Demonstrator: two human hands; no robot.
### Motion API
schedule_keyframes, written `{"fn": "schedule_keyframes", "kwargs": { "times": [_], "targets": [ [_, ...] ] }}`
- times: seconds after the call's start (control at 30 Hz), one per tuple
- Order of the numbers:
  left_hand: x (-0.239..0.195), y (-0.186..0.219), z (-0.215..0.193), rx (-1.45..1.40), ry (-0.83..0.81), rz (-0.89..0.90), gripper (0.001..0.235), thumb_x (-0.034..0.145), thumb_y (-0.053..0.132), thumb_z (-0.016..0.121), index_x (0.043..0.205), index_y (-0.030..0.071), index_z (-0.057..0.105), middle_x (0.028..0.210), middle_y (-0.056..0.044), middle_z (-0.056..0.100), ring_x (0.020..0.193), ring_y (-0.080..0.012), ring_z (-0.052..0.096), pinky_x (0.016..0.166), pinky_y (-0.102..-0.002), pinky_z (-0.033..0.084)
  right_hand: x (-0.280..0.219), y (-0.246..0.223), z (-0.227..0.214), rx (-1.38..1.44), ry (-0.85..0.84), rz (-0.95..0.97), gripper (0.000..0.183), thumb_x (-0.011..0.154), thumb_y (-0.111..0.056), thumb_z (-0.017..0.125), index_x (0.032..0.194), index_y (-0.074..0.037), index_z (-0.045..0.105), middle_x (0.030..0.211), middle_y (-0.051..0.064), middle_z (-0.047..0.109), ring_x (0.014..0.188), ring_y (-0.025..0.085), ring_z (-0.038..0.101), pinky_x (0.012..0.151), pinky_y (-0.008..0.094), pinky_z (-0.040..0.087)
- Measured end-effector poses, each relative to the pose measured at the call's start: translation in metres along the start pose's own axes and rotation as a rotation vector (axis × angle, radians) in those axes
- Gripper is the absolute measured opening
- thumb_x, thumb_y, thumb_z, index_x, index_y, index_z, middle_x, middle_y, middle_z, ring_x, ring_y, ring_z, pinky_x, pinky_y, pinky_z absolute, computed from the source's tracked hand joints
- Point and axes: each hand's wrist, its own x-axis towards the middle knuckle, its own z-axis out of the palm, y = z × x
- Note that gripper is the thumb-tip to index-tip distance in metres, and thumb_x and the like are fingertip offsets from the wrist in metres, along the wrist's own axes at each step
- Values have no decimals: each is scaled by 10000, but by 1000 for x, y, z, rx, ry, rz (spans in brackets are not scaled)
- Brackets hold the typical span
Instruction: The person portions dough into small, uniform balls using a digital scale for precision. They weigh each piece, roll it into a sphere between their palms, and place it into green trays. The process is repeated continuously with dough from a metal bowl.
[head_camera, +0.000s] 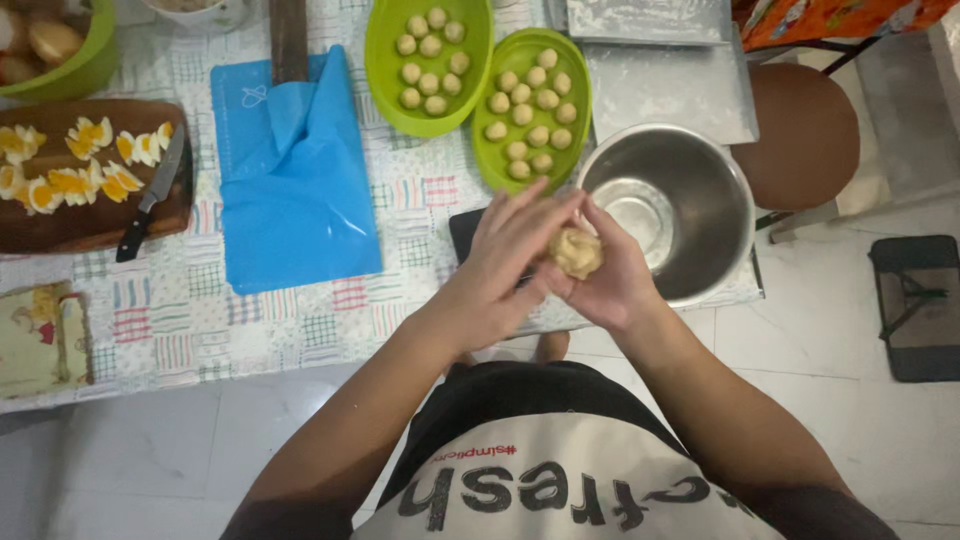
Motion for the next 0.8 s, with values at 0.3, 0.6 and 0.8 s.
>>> {"fn": "schedule_keyframes", "kwargs": {
  "times": [0.3, 0.6, 0.8],
  "targets": [
    [-47, -57, 38, 142, 276, -527, 380, 985, 85, 633, 1359, 57, 571, 1293, -144, 649, 1261, -306, 595, 1090, -398, 455, -59, -79, -136, 61, 25, -85, 292, 1102, -369, 592, 1137, -82, 632, 790, 23, 550, 603, 125, 470, 413, 231, 375],
    [-45, -68, 94, 480, 150, -554, 572, 799, 134, 775, 1344, 98, 603, 1249, -154, 591, 1148, -395, 572, 967, -493, 463, -81, -152, -102, 162, -271, -133, 400, 1129, -374, 482, 1184, 0, 610, 926, 82, 560, 796, 197, 539, 770, 371, 525],
    [2, -36, 123, 314, 361, -548, 515, 899, 104, 777, 1374, 144, 583, 1317, -136, 577, 1197, -301, 590, 960, -346, 553, -62, -171, -84, -148, -126, -135, 391, 1057, -269, 523, 1377, -54, 583, 1331, 142, 596, 1332, 315, 530, 1265, 526, 323]
  ]
}}
